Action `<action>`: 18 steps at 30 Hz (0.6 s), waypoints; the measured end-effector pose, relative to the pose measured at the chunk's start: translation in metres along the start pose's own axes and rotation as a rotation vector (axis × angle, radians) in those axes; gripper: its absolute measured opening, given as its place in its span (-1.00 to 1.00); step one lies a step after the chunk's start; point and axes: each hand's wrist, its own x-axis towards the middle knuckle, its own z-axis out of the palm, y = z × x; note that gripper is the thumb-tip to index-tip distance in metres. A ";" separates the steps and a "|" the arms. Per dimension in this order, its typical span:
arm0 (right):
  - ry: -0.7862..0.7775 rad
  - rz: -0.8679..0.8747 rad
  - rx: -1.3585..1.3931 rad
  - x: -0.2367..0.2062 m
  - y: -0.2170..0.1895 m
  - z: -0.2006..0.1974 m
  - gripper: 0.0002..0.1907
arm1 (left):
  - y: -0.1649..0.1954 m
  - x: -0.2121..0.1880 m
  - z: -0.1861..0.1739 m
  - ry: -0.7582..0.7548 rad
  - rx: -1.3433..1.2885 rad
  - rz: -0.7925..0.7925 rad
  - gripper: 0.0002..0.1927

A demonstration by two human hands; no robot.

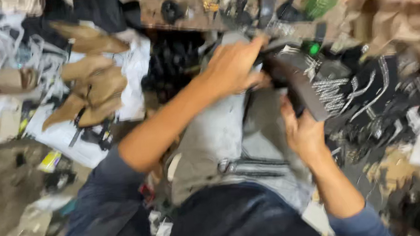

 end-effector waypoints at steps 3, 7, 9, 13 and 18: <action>0.060 -0.088 0.091 0.023 -0.019 -0.012 -0.62 | 0.005 -0.025 -0.013 0.202 -0.076 0.136 0.02; 0.115 0.186 0.204 0.020 -0.042 -0.037 -0.65 | 0.012 -0.036 -0.012 0.149 -0.043 -0.126 -0.23; 0.337 -0.050 0.579 0.012 -0.046 -0.035 -0.65 | 0.011 -0.036 -0.009 0.132 -0.067 -0.123 -0.22; 0.023 0.057 0.303 0.005 -0.035 -0.015 -0.67 | 0.006 -0.033 -0.009 0.157 -0.059 -0.093 -0.21; 0.120 0.153 0.467 0.010 -0.023 -0.015 -0.66 | 0.016 -0.037 -0.009 0.184 -0.056 -0.085 -0.22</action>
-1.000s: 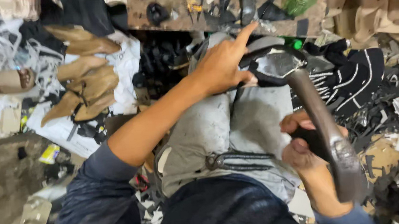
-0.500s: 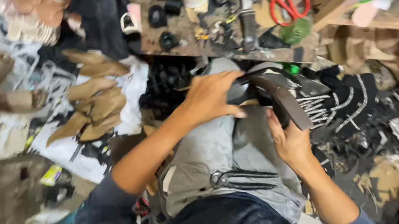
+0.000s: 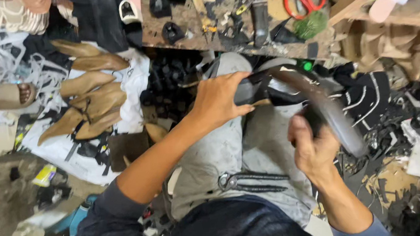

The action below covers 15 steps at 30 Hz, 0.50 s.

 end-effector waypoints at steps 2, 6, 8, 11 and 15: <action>-0.037 0.011 -0.118 0.003 -0.004 -0.002 -0.89 | 0.005 -0.003 0.002 0.017 0.007 -0.001 -0.23; -0.125 0.031 -0.449 0.011 -0.015 0.000 -0.79 | 0.001 -0.004 0.003 -0.027 -0.004 -0.038 -0.26; 0.029 -0.031 -0.121 0.014 -0.015 0.005 -0.82 | -0.003 -0.003 0.003 -0.013 -0.007 -0.002 -0.26; 0.000 -0.232 -0.296 0.008 -0.005 0.005 -0.79 | 0.003 -0.004 0.011 0.024 0.075 0.006 -0.26; -0.012 0.216 -0.324 -0.034 0.030 -0.021 -0.59 | 0.030 0.002 0.038 0.244 0.485 -0.010 -0.57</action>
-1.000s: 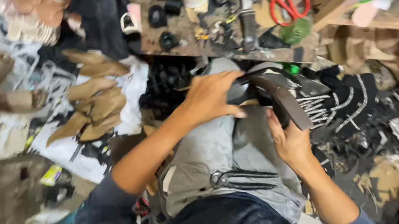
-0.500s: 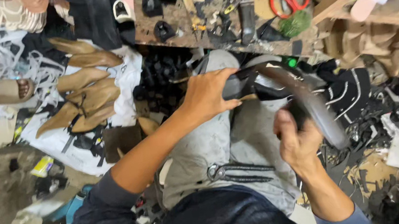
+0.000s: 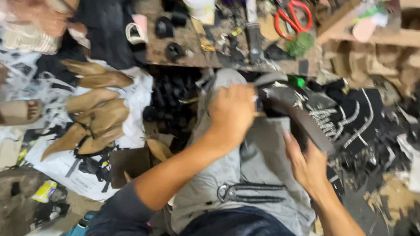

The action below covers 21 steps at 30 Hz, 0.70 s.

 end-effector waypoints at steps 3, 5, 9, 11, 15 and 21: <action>-0.201 -0.030 -0.045 -0.039 0.052 -0.022 -0.63 | -0.007 0.004 -0.003 0.000 0.167 0.254 -0.16; -0.334 -0.066 0.181 -0.064 0.077 -0.035 -0.56 | -0.032 0.005 -0.013 -0.141 -0.278 0.145 -0.06; -0.268 -0.633 -0.154 -0.082 0.078 -0.049 -0.67 | -0.037 0.000 -0.028 0.086 -1.118 0.047 -0.15; -0.139 -0.451 -0.232 -0.080 0.055 -0.051 -0.76 | -0.022 -0.012 -0.029 -0.142 -1.870 -0.375 -0.21; 0.070 -0.142 0.019 -0.057 -0.003 -0.035 -0.87 | 0.000 -0.032 -0.018 -0.195 -2.835 -0.496 -0.20; -0.079 -0.302 0.487 -0.035 -0.061 0.001 -0.39 | 0.029 -0.050 -0.006 -0.071 -2.529 -0.805 -0.09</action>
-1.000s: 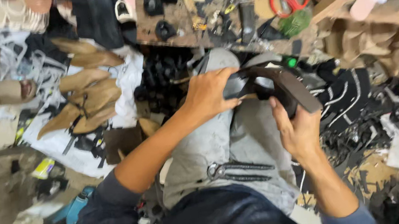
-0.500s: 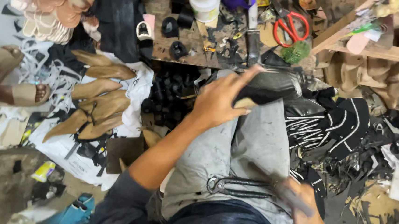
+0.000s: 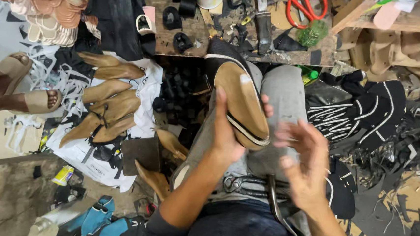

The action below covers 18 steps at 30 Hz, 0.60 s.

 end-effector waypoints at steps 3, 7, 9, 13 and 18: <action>-0.010 0.208 -0.070 0.008 0.005 0.017 -0.37 | -0.015 -0.009 0.013 0.257 0.513 0.339 -0.13; -0.067 0.518 0.854 0.007 0.022 0.020 -0.30 | 0.018 -0.010 0.018 0.058 0.154 0.294 -0.19; -0.203 0.689 1.173 0.001 0.031 0.019 -0.24 | 0.042 -0.005 0.016 -0.189 -0.045 0.181 -0.17; -0.277 0.694 1.086 -0.012 0.048 0.026 -0.17 | 0.055 0.004 0.014 0.009 0.055 0.268 -0.36; -0.589 0.404 -0.381 -0.032 0.050 0.021 -0.63 | 0.064 0.014 0.007 0.156 0.081 0.359 -0.51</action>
